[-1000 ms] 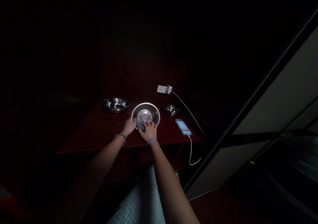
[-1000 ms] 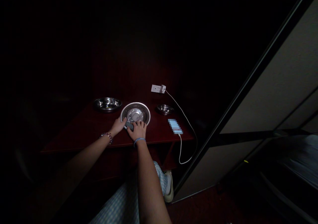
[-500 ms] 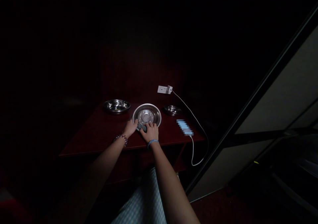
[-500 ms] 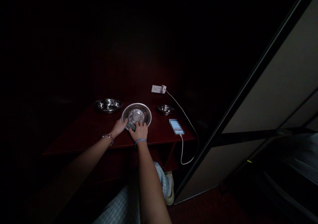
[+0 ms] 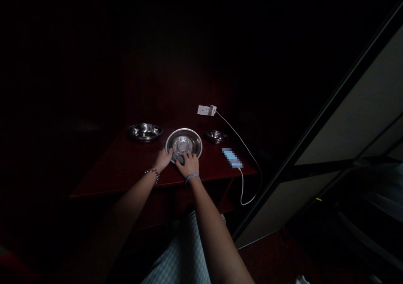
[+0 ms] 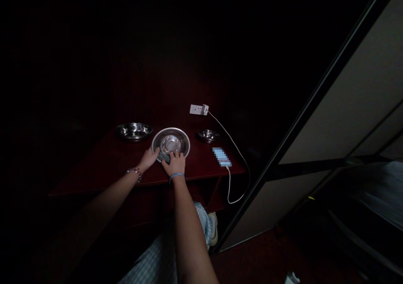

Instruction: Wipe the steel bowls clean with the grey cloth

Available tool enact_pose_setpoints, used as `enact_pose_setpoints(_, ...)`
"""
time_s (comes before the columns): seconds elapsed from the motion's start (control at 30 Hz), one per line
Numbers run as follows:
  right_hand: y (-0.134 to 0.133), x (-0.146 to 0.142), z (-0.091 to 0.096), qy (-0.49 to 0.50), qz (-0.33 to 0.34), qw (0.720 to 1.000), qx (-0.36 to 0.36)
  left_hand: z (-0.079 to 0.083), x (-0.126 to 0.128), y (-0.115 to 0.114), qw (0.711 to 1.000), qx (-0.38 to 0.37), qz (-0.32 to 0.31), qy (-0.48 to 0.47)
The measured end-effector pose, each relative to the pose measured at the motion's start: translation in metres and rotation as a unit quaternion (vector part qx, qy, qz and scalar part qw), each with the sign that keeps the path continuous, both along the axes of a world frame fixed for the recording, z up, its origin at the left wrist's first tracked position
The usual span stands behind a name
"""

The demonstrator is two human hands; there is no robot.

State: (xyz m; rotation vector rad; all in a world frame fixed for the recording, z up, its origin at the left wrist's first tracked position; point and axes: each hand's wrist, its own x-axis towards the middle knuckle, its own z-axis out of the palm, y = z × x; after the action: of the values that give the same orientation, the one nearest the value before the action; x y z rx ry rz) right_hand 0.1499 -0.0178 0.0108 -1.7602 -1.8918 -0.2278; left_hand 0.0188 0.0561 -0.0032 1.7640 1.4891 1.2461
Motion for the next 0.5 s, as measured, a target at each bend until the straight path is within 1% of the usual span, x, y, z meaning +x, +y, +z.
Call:
enact_pose_setpoints(0.27,0.0002,-0.0003,-0.0007,0.004,0.001,1.0,0.001,0.0012,-0.0006,-0.0017,1.0,-0.002,0.0,0.005)
enact_pose_setpoints(0.5,0.0006,0.0,-0.0014,0.003,0.002,1.0,0.005,-0.001,-0.0007,-0.0003,1.0,-0.002,0.001,0.0)
